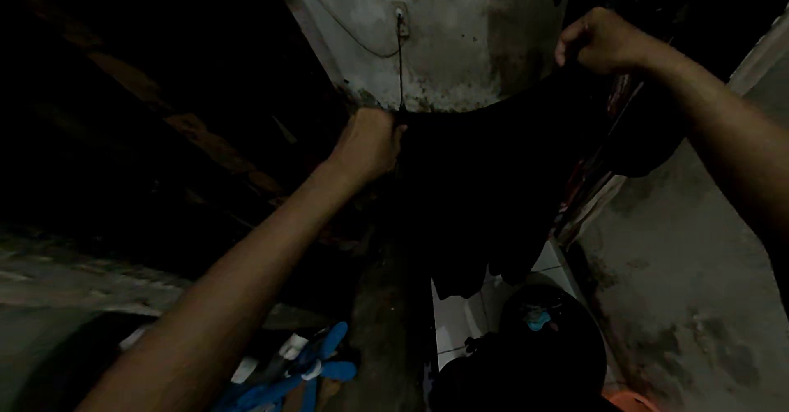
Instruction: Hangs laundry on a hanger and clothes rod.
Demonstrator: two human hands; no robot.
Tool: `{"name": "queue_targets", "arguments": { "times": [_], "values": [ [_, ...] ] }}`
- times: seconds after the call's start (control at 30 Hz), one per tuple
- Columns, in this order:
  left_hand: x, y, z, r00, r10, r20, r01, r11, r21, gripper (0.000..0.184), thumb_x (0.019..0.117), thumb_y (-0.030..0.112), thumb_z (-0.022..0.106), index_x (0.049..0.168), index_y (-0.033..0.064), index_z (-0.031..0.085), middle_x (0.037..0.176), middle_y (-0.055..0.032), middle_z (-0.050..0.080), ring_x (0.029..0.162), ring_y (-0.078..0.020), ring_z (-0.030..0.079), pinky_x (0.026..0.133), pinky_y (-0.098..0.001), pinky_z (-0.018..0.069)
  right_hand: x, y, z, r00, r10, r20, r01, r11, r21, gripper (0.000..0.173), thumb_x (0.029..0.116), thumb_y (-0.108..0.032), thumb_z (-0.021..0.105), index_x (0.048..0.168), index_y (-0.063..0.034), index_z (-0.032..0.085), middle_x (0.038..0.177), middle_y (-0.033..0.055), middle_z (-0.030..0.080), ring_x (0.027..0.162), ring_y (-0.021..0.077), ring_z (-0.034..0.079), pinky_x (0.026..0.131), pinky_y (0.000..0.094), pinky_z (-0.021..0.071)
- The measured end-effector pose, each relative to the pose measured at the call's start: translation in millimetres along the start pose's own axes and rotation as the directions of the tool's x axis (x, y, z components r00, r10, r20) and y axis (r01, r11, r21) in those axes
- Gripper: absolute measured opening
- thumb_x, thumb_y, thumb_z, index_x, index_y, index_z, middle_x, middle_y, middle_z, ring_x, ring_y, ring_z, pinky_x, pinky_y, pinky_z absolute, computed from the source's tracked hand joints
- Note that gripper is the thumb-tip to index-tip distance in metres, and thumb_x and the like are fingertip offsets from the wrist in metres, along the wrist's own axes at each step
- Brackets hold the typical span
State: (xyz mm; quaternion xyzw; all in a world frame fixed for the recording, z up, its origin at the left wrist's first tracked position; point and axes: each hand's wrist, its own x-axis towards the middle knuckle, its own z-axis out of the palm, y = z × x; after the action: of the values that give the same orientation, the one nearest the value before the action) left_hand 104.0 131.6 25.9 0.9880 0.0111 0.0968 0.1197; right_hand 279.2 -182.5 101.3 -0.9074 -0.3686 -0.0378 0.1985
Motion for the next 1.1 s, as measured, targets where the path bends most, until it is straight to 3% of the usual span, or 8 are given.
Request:
{"name": "queue_targets", "arguments": {
  "times": [0.17,0.33,0.47,0.63,0.73,0.83,0.9,1.1],
  "values": [
    [30,22,-12,0.940,-0.341,-0.013,0.314,0.878,-0.361,0.054,0.1057,0.038,0.054,0.119,-0.0144,0.058,0.119,-0.0341,0.060,0.115,-0.0459,0.060,0.098,-0.0623,0.0445,-13,-36,-16,0.993,-0.081,0.088,0.063,0.979,0.196,0.039,0.0973,0.014,0.044,0.114,-0.0039,0.074,0.110,0.0074,0.073,0.090,0.0073,0.067,0.081,0.0283,0.0563],
    [52,20,4,0.871,-0.467,-0.152,0.369,0.827,-0.424,0.069,0.0907,0.019,0.073,0.142,-0.0130,0.039,0.145,-0.0352,0.042,0.128,-0.0468,0.052,0.104,-0.0579,0.0458,-14,-63,-1,0.981,0.012,0.193,-0.006,1.000,-0.030,0.035,0.1028,0.007,0.043,0.107,-0.0026,0.076,0.099,0.0138,0.072,0.080,0.0172,0.061,0.073,0.0381,0.0503],
    [46,4,-2,0.949,-0.301,-0.092,0.272,0.931,-0.245,0.025,0.0932,-0.004,0.062,0.118,-0.0053,0.067,0.128,-0.0317,0.061,0.120,-0.0486,0.059,0.098,-0.0649,0.0466,16,-39,6,0.956,0.261,0.133,-0.238,0.957,-0.167,0.023,0.1055,-0.006,0.048,0.111,0.0079,0.066,0.104,0.0250,0.065,0.091,0.0348,0.063,0.083,0.0545,0.0502],
    [27,-7,-15,0.945,-0.297,-0.133,0.312,0.944,0.107,0.017,0.0985,0.000,0.060,0.107,-0.0142,0.065,0.119,-0.0349,0.062,0.118,-0.0533,0.059,0.091,-0.0644,0.0510,20,-60,0,0.871,0.490,0.016,-0.488,0.869,-0.080,0.028,0.1050,-0.015,0.052,0.110,0.0106,0.062,0.111,0.0298,0.064,0.096,0.0407,0.067,0.084,0.0588,0.0537],
    [16,-18,-33,0.950,-0.287,-0.120,0.295,0.954,0.052,0.018,0.0986,-0.002,0.059,0.110,-0.0152,0.064,0.119,-0.0366,0.062,0.117,-0.0542,0.059,0.095,-0.0656,0.0486,24,-75,-2,0.904,0.428,-0.009,-0.426,0.896,-0.127,0.026,0.1018,-0.016,0.057,0.104,0.0099,0.062,0.101,0.0263,0.064,0.087,0.0362,0.064,0.079,0.0549,0.0513],
    [-9,-31,-43,0.950,-0.293,-0.110,0.248,0.919,-0.306,0.029,0.1056,0.009,0.048,0.120,-0.0115,0.063,0.116,-0.0327,0.064,0.107,-0.0458,0.064,0.093,-0.0610,0.0505,8,-104,-1,0.953,0.304,0.007,-0.301,0.948,-0.104,0.026,0.1019,-0.017,0.061,0.100,0.0082,0.066,0.094,0.0245,0.065,0.083,0.0360,0.065,0.077,0.0573,0.0516],
    [-25,-37,-51,0.925,-0.348,-0.154,0.227,0.828,-0.513,0.038,0.1048,0.026,0.058,0.122,-0.0075,0.063,0.115,-0.0278,0.065,0.105,-0.0378,0.065,0.093,-0.0544,0.0512,-5,-135,4,0.977,0.199,0.074,-0.195,0.979,-0.061,0.022,0.1034,-0.017,0.061,0.102,0.0037,0.070,0.091,0.0197,0.067,0.079,0.0291,0.064,0.075,0.0503,0.0533],
    [-69,-16,-75,0.884,-0.379,-0.274,0.052,0.661,-0.748,0.035,0.0942,-0.001,0.063,0.128,-0.0102,0.058,0.125,-0.0255,0.061,0.113,-0.0270,0.061,0.098,-0.0403,0.0496,32,-189,42,0.803,-0.042,0.595,0.124,0.987,-0.097,0.025,0.1056,-0.005,0.051,0.121,0.0068,0.067,0.113,0.0253,0.066,0.098,0.0319,0.061,0.089,0.0486,0.0468]
  ]
}}
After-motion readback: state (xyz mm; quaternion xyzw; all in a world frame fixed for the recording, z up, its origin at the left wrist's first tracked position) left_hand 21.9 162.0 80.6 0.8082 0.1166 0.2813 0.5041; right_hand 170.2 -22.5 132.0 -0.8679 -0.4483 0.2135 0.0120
